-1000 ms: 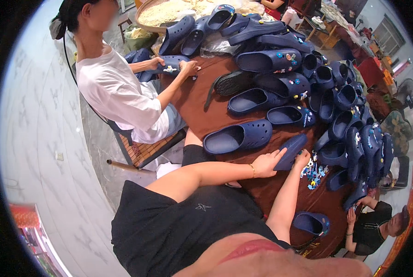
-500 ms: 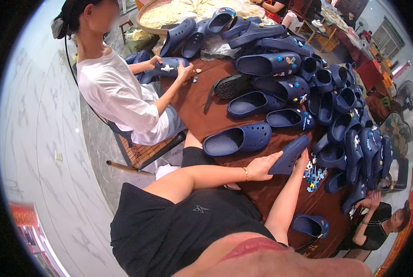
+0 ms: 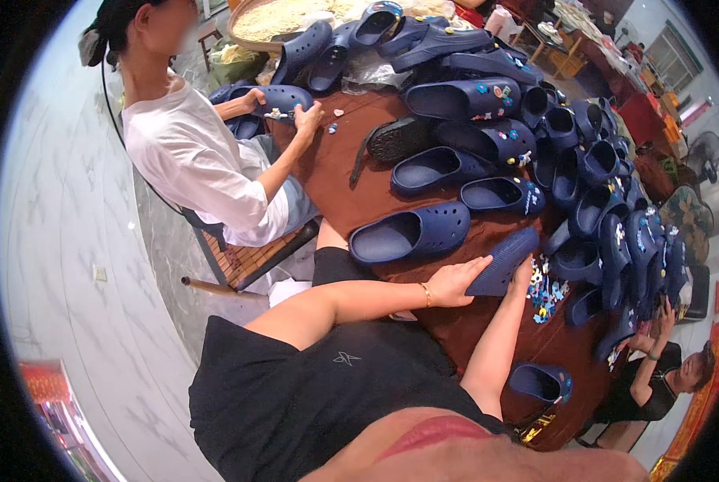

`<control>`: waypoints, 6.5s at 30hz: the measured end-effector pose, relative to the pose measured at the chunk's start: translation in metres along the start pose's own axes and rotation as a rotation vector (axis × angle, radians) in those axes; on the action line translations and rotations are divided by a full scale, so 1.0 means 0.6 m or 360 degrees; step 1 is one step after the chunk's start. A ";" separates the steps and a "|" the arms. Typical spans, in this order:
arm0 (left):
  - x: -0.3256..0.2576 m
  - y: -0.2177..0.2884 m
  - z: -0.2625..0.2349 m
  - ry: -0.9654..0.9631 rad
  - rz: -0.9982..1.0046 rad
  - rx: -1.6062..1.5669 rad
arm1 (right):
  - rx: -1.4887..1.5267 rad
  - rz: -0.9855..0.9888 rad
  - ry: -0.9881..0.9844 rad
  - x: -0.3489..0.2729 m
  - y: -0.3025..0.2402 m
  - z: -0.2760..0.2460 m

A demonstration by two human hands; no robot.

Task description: Attaching decorative charms to blue foam clogs.

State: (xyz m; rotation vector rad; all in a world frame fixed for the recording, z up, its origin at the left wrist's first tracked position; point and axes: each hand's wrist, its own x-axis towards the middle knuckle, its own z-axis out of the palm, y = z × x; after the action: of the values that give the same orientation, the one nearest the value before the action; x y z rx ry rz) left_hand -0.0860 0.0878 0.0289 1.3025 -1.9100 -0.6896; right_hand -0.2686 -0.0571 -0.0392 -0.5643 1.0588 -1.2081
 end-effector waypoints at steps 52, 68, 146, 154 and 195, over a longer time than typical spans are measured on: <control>0.008 -0.007 -0.003 0.0112 0.0031 -0.0059 | 0.0301 -0.0074 -0.0578 -0.025 0.068 -0.059; -0.036 -0.018 -0.041 0.0012 -0.0269 -0.0737 | 0.0318 -0.0338 0.0229 -0.049 -0.018 -0.052; -0.047 -0.101 -0.062 0.0267 -0.1065 -0.1485 | -0.2005 -0.1342 0.0572 -0.310 0.016 0.110; -0.045 -0.102 -0.078 -0.0072 -0.1078 -0.1609 | -0.2228 -0.0085 0.0149 -0.325 0.031 0.086; 0.061 -0.119 -0.102 -0.1252 -0.0310 0.0819 | -0.1520 -0.1547 0.0498 -0.219 -0.049 -0.020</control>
State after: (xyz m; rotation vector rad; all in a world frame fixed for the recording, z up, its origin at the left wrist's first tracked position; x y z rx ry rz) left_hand -0.0059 0.0266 0.0212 1.7091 -2.7463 -0.9426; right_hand -0.2921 0.0593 0.0260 -1.8237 1.7142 -1.5875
